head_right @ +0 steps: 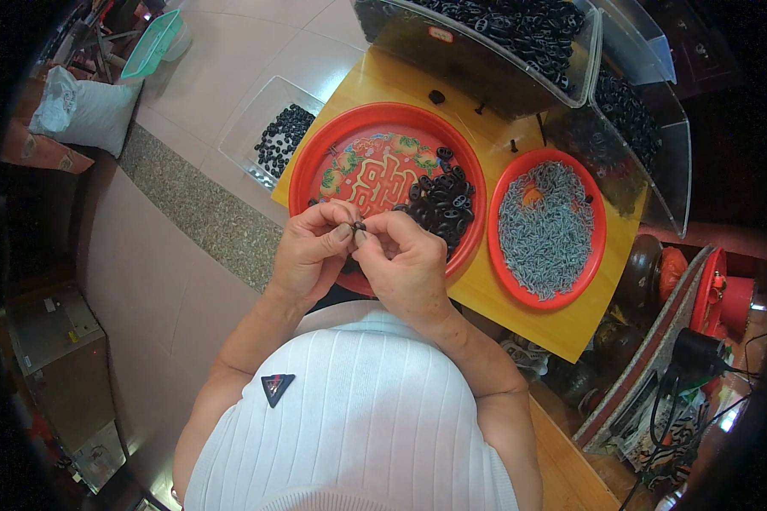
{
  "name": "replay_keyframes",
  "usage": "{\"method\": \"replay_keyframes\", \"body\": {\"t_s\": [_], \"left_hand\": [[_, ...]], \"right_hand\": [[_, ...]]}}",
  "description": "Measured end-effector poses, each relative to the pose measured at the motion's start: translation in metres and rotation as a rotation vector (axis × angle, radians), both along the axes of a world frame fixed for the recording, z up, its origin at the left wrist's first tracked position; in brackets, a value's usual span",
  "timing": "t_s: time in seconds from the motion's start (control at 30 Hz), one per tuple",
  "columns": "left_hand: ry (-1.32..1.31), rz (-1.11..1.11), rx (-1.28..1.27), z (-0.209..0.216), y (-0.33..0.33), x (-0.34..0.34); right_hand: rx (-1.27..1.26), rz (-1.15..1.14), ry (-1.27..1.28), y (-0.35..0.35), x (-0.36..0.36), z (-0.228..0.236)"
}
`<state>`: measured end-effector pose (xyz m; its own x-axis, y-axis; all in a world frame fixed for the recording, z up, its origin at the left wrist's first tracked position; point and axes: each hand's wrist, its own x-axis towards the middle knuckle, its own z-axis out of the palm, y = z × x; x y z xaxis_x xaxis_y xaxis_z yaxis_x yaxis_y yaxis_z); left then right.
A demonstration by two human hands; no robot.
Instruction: The person assembles plastic cord locks by inserting springs into plastic toggle components by hand.
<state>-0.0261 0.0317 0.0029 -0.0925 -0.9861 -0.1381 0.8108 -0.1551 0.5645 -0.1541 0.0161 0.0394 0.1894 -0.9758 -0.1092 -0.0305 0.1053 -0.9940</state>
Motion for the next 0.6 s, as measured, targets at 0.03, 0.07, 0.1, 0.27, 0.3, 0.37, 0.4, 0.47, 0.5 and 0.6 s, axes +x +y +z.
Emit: {"method": "replay_keyframes", "body": {"t_s": [0.03,0.07,0.1,0.27,0.3,0.37,0.4,0.47,0.5,0.6], "left_hand": [[-0.009,0.001,0.004,0.0,0.0,-0.001],[-0.018,0.002,0.009,0.001,0.0,-0.002],[-0.021,0.001,0.009,0.001,0.0,-0.003],[-0.033,-0.013,0.006,0.001,-0.002,-0.005],[-0.035,-0.017,0.006,0.0,-0.003,-0.006],[-0.062,-0.007,0.053,-0.005,-0.004,-0.009],[-0.061,-0.013,0.057,-0.001,-0.005,-0.01],[-0.155,0.004,0.076,0.011,-0.011,-0.011],[-0.157,0.001,0.078,0.01,-0.014,-0.008],[-0.724,0.077,-0.048,0.003,-0.022,0.006]], "right_hand": [[-0.029,-0.003,0.012,0.0,-0.001,-0.001],[-0.057,-0.006,0.023,0.0,-0.001,-0.002],[-0.057,-0.006,0.021,0.0,-0.002,-0.003],[-0.133,0.079,0.113,-0.003,-0.008,-0.01],[-0.133,0.075,0.111,-0.004,-0.009,-0.01],[-0.017,0.062,0.037,-0.008,-0.011,-0.008],[0.021,0.06,-0.021,-0.01,-0.017,-0.009],[0.067,-0.033,-0.132,-0.016,-0.026,-0.008],[0.094,-0.068,-0.136,-0.02,-0.032,-0.004],[0.089,-0.116,-0.161,-0.023,-0.053,-0.001]]}}
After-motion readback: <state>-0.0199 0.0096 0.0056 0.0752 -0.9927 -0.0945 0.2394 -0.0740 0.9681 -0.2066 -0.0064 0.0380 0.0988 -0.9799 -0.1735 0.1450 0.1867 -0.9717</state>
